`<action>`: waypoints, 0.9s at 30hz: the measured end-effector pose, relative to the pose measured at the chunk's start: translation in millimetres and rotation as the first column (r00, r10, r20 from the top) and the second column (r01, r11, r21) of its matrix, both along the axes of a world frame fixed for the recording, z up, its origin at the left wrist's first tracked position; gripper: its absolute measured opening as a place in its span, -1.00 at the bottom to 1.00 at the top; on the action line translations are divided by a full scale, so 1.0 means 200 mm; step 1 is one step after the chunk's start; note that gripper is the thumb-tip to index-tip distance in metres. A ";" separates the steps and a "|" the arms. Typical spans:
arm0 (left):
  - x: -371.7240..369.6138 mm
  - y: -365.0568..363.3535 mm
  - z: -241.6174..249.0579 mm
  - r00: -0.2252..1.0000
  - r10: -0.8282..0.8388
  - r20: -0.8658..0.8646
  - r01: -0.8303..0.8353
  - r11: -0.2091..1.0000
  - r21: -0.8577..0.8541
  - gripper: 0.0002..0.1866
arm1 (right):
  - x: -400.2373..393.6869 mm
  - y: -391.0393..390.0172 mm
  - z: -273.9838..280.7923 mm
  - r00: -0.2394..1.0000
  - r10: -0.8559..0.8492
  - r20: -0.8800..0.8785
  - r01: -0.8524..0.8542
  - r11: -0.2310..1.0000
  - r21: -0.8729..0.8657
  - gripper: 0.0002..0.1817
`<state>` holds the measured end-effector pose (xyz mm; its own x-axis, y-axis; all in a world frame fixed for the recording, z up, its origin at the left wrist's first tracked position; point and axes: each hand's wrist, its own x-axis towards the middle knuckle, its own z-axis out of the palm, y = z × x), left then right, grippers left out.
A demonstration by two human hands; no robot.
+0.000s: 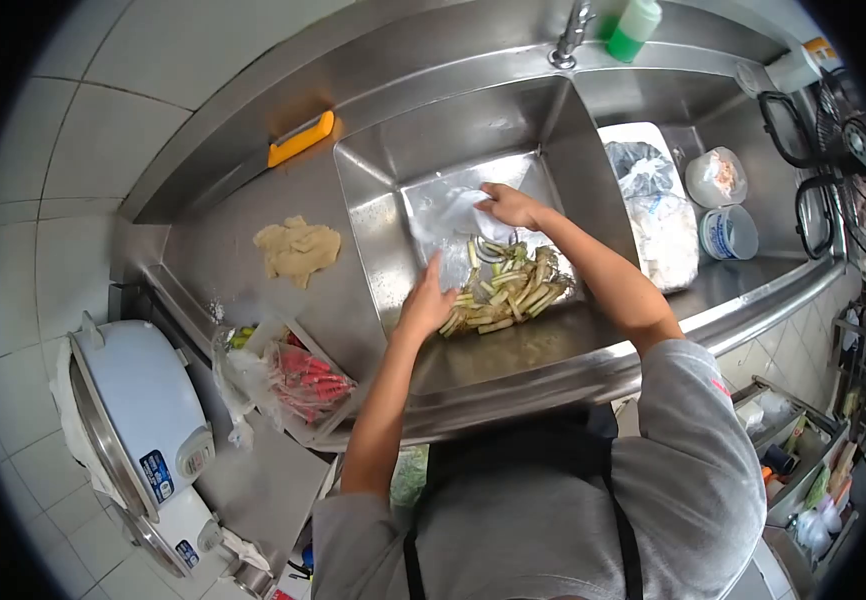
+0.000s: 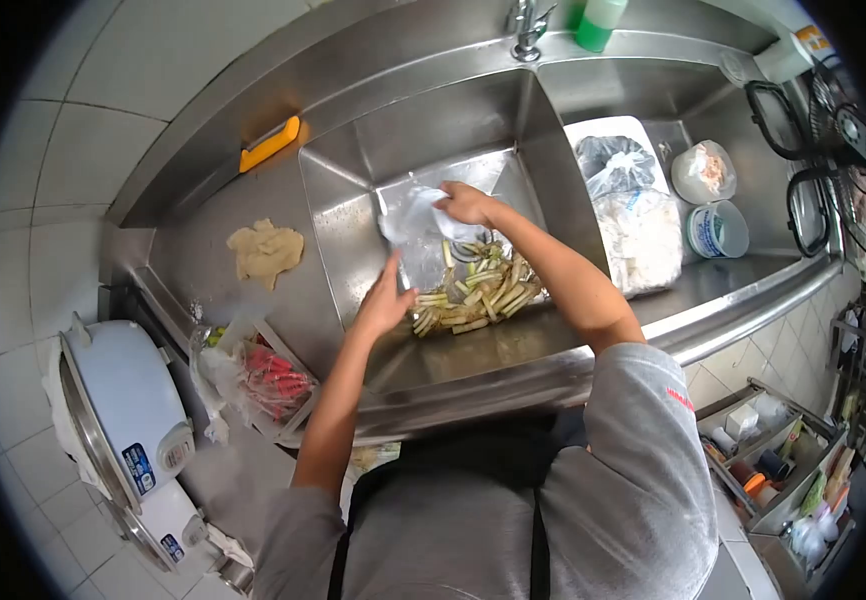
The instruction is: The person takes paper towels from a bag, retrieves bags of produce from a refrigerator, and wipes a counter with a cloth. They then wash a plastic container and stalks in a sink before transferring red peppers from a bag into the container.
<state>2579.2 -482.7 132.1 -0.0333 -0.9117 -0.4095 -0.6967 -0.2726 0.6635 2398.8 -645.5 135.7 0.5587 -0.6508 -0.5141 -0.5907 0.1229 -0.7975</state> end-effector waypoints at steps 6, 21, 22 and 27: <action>-0.06 -0.28 -0.39 0.969 0.136 0.207 -0.113 0.987 -0.116 -0.19 | 0.02 0.19 0.52 0.833 -0.285 0.474 0.158 0.944 0.290 -0.51; -0.45 -0.42 0.33 0.126 0.395 -0.910 -0.410 0.856 0.315 -0.79 | -0.37 0.48 -0.06 0.835 -0.550 0.000 0.517 0.785 -0.342 -0.04; -0.48 -0.42 0.32 0.141 0.406 -0.903 -0.376 0.866 0.330 -0.74 | -0.34 0.47 -0.16 0.839 -0.537 0.085 0.540 0.808 -0.236 -0.01; -0.39 -0.37 0.25 0.253 0.380 -0.890 -0.457 0.858 0.236 -0.63 | -0.22 0.48 -0.07 0.360 -0.898 0.254 0.732 0.440 0.521 -0.31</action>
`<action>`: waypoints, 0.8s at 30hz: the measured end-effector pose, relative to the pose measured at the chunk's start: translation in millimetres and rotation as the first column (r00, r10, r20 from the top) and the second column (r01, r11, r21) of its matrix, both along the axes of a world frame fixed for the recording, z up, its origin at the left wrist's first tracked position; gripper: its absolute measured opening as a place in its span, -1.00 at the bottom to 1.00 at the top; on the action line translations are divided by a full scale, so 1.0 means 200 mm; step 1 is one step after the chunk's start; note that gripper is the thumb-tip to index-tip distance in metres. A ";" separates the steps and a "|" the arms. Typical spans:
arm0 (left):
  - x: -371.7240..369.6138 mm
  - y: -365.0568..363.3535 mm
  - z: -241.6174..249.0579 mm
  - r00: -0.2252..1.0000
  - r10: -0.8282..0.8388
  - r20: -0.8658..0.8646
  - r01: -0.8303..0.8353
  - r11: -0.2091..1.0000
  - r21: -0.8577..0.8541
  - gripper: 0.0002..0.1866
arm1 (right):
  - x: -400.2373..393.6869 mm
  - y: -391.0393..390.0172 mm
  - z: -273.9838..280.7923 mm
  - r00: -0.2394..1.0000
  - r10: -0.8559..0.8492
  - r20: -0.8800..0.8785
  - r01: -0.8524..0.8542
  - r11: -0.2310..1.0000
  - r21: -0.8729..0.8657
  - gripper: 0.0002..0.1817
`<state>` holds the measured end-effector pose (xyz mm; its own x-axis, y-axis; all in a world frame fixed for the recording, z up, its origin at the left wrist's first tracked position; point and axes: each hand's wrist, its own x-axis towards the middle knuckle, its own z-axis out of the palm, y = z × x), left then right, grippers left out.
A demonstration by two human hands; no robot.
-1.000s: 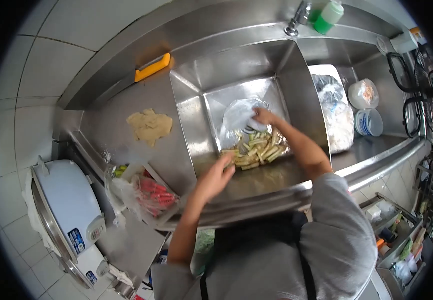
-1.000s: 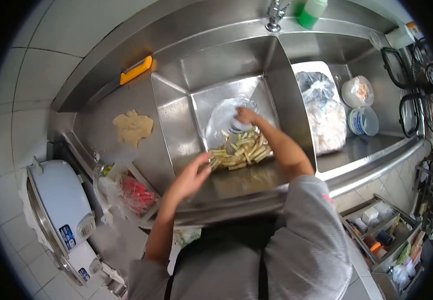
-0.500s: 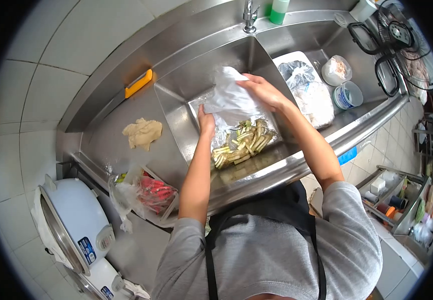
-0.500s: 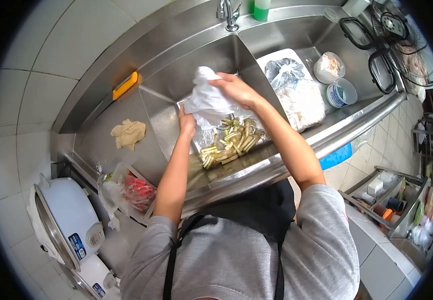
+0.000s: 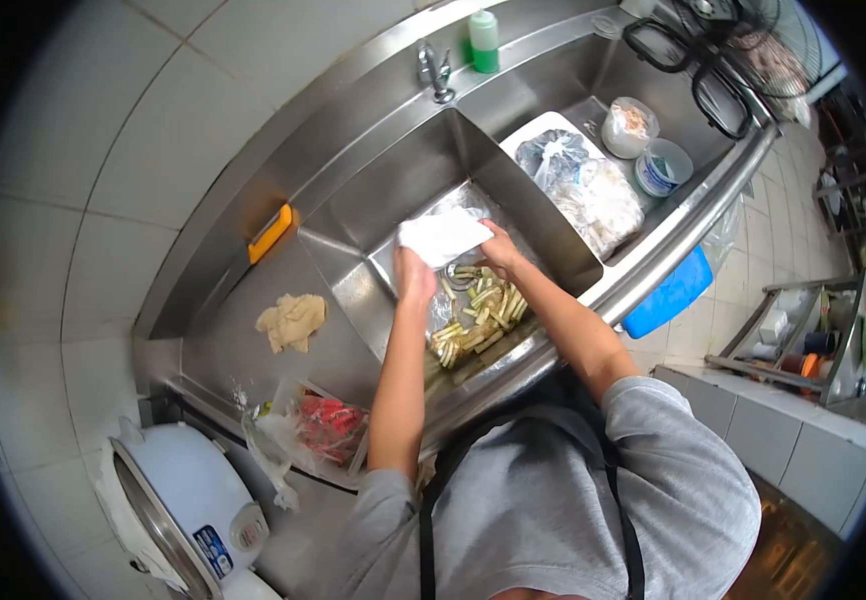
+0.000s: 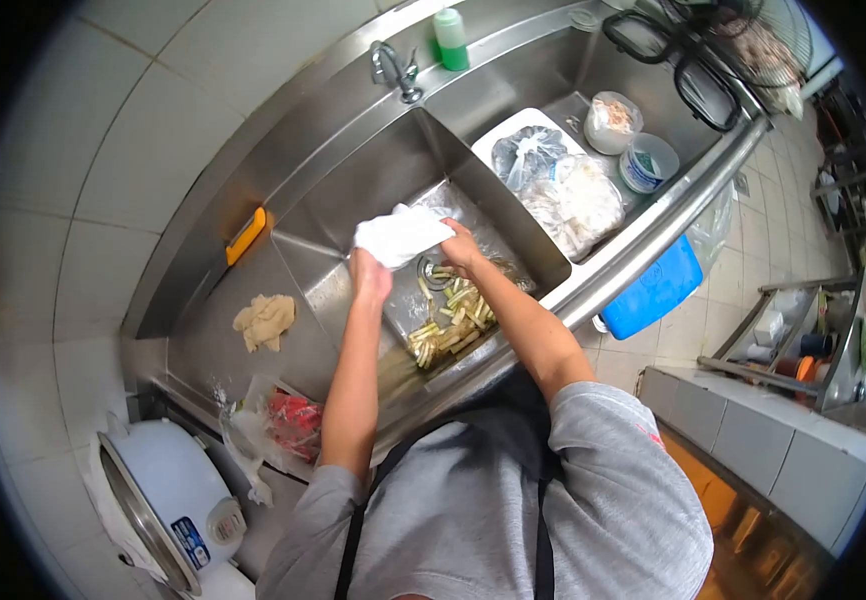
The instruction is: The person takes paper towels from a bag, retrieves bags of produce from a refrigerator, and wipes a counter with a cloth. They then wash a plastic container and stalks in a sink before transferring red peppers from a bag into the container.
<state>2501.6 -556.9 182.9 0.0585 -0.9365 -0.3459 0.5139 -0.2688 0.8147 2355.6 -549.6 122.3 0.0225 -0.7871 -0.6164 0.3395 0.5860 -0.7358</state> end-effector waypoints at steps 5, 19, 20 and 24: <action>0.12 0.11 -0.04 0.891 -0.133 0.434 -0.071 0.903 0.423 -0.45 | 0.10 0.03 0.03 0.952 -0.238 -0.195 0.121 0.873 -0.472 -0.91; 0.02 0.11 -0.45 0.801 -0.481 -0.357 0.586 0.751 0.303 -0.63 | -0.02 0.34 0.22 0.994 0.106 -0.027 -0.109 0.933 -0.342 -0.50; 0.00 0.13 -0.41 0.780 -0.559 -0.282 0.621 0.749 0.232 -0.66 | -0.03 0.35 0.24 0.995 0.092 -0.028 -0.096 0.936 -0.340 -0.50; -0.03 0.10 -0.36 0.736 -0.677 0.024 0.647 0.713 0.269 -0.66 | -0.11 0.38 0.19 0.934 0.161 -0.320 -0.283 0.878 -0.385 -0.53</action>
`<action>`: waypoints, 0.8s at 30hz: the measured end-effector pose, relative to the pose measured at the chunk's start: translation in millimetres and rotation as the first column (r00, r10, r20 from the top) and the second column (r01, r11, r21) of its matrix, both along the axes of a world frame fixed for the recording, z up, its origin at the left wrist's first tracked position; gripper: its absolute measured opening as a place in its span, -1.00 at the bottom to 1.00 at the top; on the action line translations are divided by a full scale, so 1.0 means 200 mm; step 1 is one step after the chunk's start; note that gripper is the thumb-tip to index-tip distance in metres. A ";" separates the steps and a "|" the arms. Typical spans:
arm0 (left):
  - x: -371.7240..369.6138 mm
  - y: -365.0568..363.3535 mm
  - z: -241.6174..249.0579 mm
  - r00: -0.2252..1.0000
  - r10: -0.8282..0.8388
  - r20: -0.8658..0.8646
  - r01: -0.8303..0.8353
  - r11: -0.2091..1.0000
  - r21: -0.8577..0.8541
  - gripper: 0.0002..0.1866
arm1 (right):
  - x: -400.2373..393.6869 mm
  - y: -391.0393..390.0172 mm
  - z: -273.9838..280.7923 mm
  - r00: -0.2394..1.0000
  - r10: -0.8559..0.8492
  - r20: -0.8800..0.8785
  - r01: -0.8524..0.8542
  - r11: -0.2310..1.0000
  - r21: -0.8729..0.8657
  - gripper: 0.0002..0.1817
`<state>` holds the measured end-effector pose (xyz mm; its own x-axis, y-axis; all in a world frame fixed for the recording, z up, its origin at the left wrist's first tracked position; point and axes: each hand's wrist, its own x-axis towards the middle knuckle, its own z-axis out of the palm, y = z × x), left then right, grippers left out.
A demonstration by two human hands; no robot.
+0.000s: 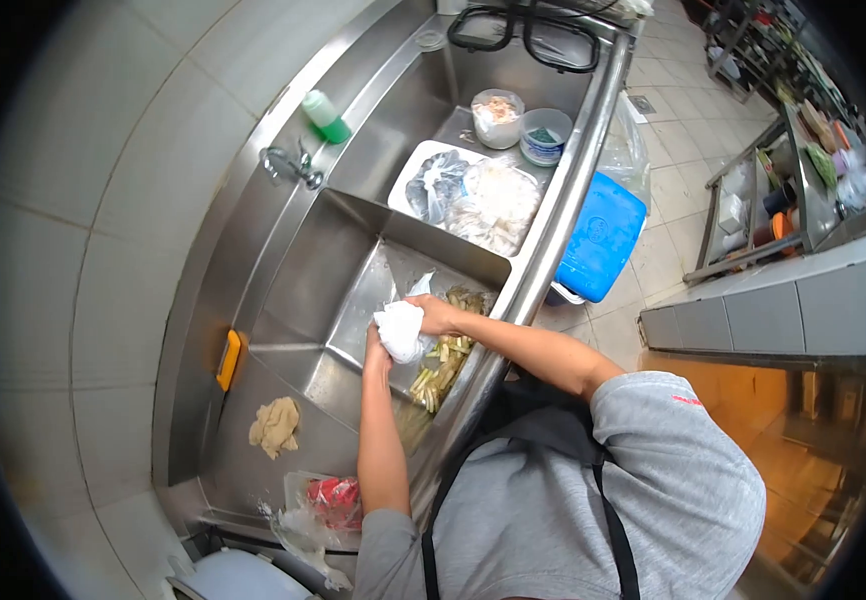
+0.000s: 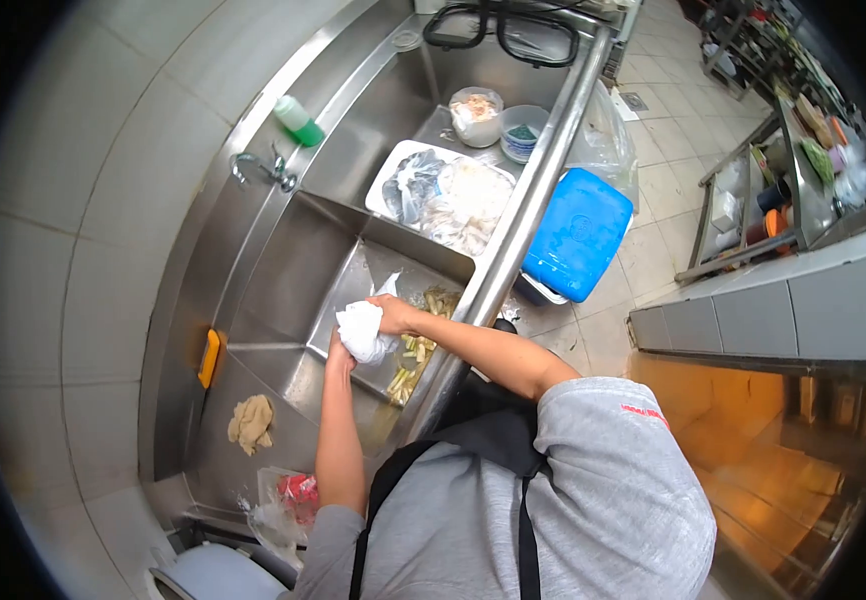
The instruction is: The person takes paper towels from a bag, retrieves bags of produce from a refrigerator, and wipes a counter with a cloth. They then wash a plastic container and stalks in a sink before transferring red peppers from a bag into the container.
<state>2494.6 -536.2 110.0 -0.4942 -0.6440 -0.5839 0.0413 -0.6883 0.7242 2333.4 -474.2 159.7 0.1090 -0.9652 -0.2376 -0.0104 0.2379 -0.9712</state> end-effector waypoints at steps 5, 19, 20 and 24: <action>-0.14 -0.05 0.26 0.960 -0.265 0.092 0.272 0.960 -0.063 -0.46 | -0.36 0.07 0.14 0.968 -0.168 0.184 0.187 0.978 -0.089 -0.64; -0.18 0.03 0.14 0.926 0.066 0.371 -0.086 0.996 0.038 -0.47 | -2.59 0.56 0.18 0.344 -0.515 0.786 0.882 0.464 -0.082 -0.44; -0.17 0.04 0.14 0.926 0.092 0.366 -0.115 0.993 0.041 -0.47 | -2.75 0.50 0.09 0.363 -0.506 0.782 0.868 0.489 -0.086 -0.44; -0.16 0.17 0.21 0.860 0.262 0.438 -0.302 0.953 0.023 -0.55 | -3.19 0.22 -0.09 0.186 -0.914 0.361 0.956 0.253 0.150 -0.43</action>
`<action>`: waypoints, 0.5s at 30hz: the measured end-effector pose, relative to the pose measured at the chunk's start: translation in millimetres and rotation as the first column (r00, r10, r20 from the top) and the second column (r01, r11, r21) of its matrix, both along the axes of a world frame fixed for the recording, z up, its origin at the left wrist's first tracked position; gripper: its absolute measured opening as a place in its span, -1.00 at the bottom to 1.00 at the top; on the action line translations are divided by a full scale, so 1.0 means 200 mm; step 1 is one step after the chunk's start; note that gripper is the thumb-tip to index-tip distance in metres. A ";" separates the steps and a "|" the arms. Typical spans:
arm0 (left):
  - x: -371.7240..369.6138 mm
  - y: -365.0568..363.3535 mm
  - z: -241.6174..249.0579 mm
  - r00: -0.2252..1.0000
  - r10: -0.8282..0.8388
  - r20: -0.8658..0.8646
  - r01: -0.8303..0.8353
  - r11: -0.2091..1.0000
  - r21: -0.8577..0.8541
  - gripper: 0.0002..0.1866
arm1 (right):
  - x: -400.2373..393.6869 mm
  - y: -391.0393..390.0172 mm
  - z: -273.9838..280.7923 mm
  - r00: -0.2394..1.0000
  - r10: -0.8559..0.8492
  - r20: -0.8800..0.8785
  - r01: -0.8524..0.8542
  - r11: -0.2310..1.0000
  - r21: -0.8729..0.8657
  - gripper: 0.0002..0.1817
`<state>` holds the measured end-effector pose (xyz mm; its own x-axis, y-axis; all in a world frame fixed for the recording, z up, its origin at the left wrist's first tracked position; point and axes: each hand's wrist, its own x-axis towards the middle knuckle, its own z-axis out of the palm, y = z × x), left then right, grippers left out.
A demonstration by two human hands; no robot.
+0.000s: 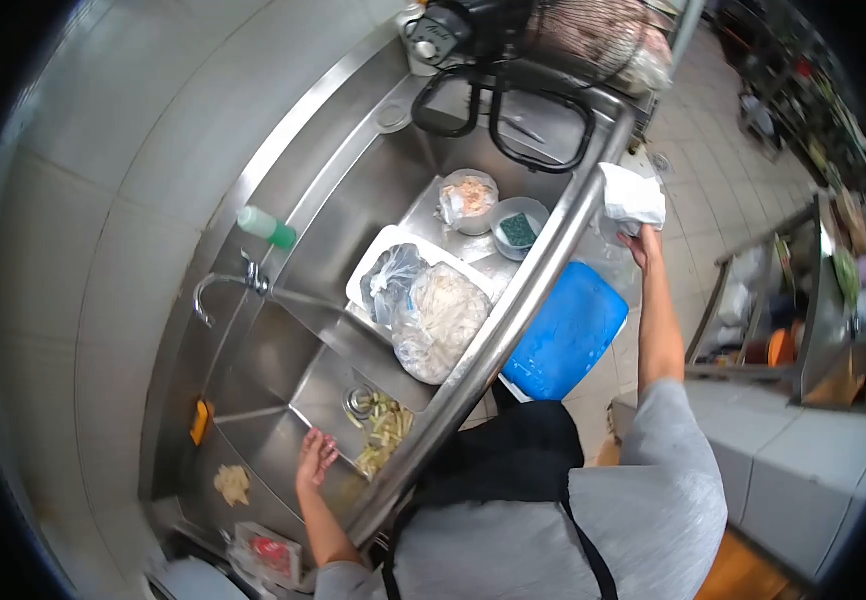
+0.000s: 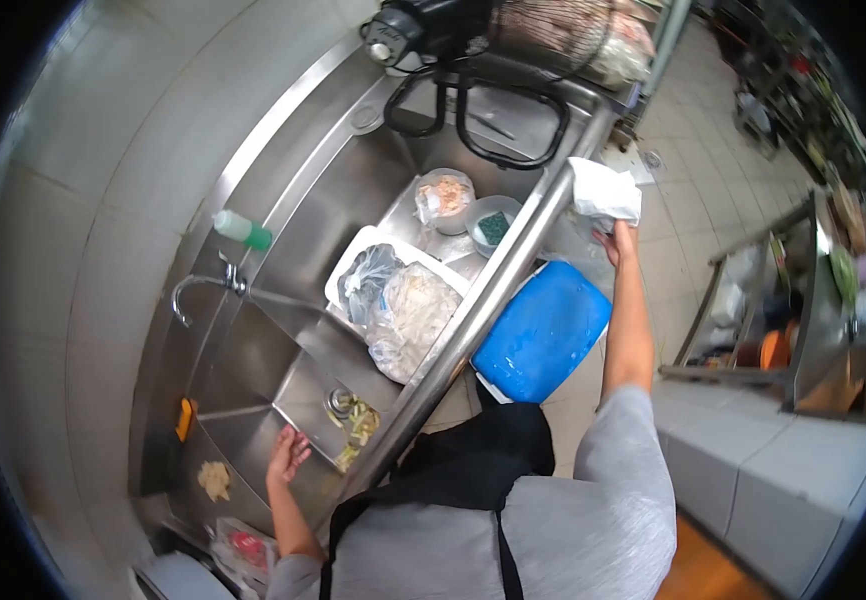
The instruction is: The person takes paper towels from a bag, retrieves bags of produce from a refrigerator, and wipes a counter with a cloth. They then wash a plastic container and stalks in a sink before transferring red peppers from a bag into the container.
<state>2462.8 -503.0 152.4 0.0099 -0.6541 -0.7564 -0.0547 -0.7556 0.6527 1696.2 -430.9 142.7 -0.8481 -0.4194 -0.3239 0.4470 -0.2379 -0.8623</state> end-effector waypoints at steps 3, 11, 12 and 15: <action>-0.01 0.07 0.06 0.996 0.056 0.069 -0.055 0.998 -0.013 -0.53 | -0.26 -0.11 -0.20 0.983 0.178 -0.037 -0.101 0.703 0.704 -0.36; 0.08 0.32 0.15 0.951 0.261 0.165 -0.246 0.964 -0.105 -0.44 | -0.47 -0.21 -0.06 0.870 0.328 -0.367 -0.189 0.912 0.365 -0.60; 0.09 0.35 0.17 0.948 0.261 0.185 -0.245 0.964 -0.104 -0.45 | -0.49 -0.25 -0.01 0.878 0.254 -0.406 -0.100 0.926 0.364 -0.65; 0.14 0.45 0.19 0.931 0.275 0.242 -0.243 0.958 -0.154 -0.47 | -0.22 -0.37 0.35 0.747 0.130 -0.652 0.000 0.981 0.196 -0.69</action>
<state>2491.4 -412.8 189.6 0.3754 -0.6880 -0.6211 -0.0466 -0.6833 0.7287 1652.5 -505.7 213.1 -0.8491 -0.4742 0.2328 -0.2390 -0.0483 -0.9698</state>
